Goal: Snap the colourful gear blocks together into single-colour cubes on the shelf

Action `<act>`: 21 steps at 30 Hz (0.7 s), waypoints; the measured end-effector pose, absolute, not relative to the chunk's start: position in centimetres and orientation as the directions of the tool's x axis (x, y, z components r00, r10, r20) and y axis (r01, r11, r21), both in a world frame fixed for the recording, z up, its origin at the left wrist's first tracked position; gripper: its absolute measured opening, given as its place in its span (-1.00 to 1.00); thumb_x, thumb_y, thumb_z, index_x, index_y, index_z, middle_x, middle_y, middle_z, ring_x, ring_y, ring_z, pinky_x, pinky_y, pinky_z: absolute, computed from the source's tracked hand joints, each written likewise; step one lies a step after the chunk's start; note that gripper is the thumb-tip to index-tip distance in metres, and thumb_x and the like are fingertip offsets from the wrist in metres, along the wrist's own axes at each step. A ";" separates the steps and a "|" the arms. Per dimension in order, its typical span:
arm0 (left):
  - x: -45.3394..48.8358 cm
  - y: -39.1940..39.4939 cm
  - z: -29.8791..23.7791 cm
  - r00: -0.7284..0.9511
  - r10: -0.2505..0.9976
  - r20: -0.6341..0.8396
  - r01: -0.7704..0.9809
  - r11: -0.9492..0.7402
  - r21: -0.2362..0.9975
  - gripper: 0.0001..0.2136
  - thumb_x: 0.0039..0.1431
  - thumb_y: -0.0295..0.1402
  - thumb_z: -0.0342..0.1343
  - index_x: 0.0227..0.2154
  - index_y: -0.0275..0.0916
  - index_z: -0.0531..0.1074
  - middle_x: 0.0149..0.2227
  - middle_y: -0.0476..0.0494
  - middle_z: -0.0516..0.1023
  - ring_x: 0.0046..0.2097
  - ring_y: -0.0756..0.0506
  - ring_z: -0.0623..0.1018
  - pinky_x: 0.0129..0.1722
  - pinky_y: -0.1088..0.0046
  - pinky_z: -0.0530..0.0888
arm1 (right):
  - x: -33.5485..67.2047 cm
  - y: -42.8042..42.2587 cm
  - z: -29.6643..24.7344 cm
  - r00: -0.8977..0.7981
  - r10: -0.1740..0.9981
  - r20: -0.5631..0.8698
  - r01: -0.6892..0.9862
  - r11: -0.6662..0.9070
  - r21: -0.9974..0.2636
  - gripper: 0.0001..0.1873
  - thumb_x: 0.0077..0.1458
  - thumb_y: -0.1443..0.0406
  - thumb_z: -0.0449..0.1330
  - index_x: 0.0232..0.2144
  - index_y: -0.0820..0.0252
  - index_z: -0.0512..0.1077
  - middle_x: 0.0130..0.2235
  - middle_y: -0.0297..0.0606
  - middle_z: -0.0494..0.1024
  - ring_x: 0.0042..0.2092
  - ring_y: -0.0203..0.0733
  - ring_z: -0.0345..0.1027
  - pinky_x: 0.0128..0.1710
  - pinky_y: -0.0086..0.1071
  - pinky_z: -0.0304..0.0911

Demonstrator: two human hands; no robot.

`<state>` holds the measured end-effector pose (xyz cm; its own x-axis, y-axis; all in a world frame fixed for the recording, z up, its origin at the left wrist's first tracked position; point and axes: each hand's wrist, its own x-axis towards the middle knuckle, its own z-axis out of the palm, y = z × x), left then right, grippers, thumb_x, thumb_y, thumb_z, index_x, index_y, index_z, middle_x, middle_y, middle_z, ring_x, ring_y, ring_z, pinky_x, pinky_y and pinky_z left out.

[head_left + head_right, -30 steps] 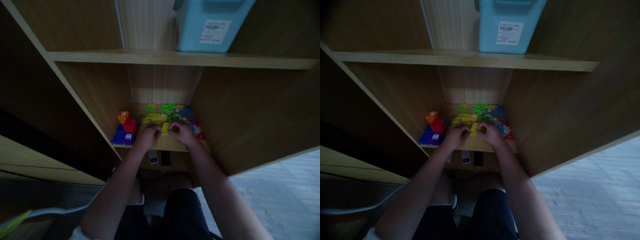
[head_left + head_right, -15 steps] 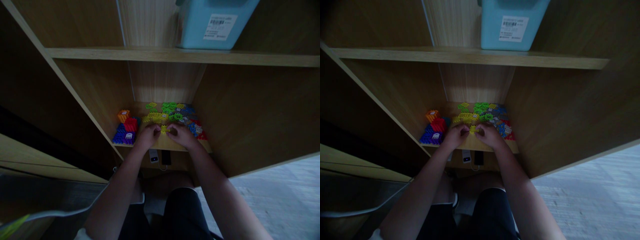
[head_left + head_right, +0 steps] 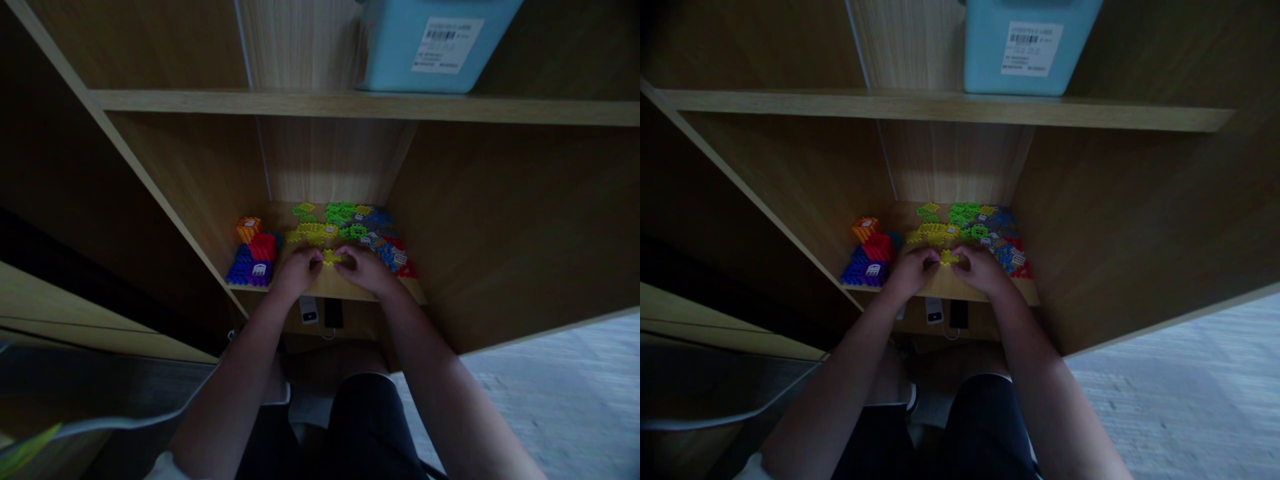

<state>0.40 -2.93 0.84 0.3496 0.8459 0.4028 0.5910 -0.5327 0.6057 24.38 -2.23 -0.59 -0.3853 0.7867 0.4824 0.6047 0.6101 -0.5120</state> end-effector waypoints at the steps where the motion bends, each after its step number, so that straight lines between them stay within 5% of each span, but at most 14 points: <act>1: 0.4 -3.0 1.0 0.350 0.851 0.392 0.597 -0.525 0.606 -0.85 0.25 -0.56 0.20 -0.25 -0.17 0.57 -0.20 -0.10 0.73 -0.16 -0.15 0.69 -0.06 0.27 0.62 | 24.4 -2.2 -0.6 -0.386 0.787 0.481 0.611 0.609 -0.506 -0.78 0.27 0.21 0.34 -0.03 -0.03 0.56 -0.03 -0.19 0.69 0.04 0.06 0.56 0.12 -0.04 0.41; 8: 0.5 -3.4 1.5 0.357 0.867 0.348 0.606 -0.498 0.620 -0.86 0.28 -0.56 0.19 -0.24 -0.18 0.57 -0.16 -0.11 0.73 -0.10 -0.15 0.69 0.00 0.31 0.59 | 24.2 -2.6 -0.2 -0.386 0.791 0.474 0.634 0.601 -0.486 -0.73 0.26 0.22 0.33 0.01 0.00 0.53 -0.01 -0.18 0.68 0.05 0.05 0.57 0.10 -0.08 0.44; 16: 0.5 -3.3 1.3 0.352 0.865 0.357 0.603 -0.502 0.620 -0.86 0.27 -0.56 0.19 -0.23 -0.19 0.57 -0.19 -0.10 0.72 -0.13 -0.14 0.68 -0.03 0.31 0.58 | 24.3 -2.7 0.2 -0.216 0.812 0.542 0.689 0.520 -0.505 -0.76 0.45 0.28 0.02 -0.06 0.09 0.50 -0.07 -0.11 0.68 0.01 0.06 0.56 0.09 -0.08 0.41; 21: 0.5 -3.3 1.3 0.347 0.865 0.361 0.611 -0.501 0.613 -0.86 0.27 -0.55 0.21 -0.22 -0.18 0.58 -0.17 -0.10 0.73 -0.11 -0.14 0.69 -0.02 0.32 0.58 | 24.5 -2.6 0.2 -0.221 0.812 0.541 0.670 0.529 -0.521 -0.76 0.39 0.36 0.02 -0.09 0.07 0.49 -0.19 -0.20 0.69 -0.07 -0.01 0.58 0.04 -0.15 0.40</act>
<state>0.48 -3.25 1.29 0.3473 0.8653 0.3614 0.6108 -0.5012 0.6130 24.51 -2.61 0.17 -0.2205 0.8119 0.5406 0.6704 0.5287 -0.5206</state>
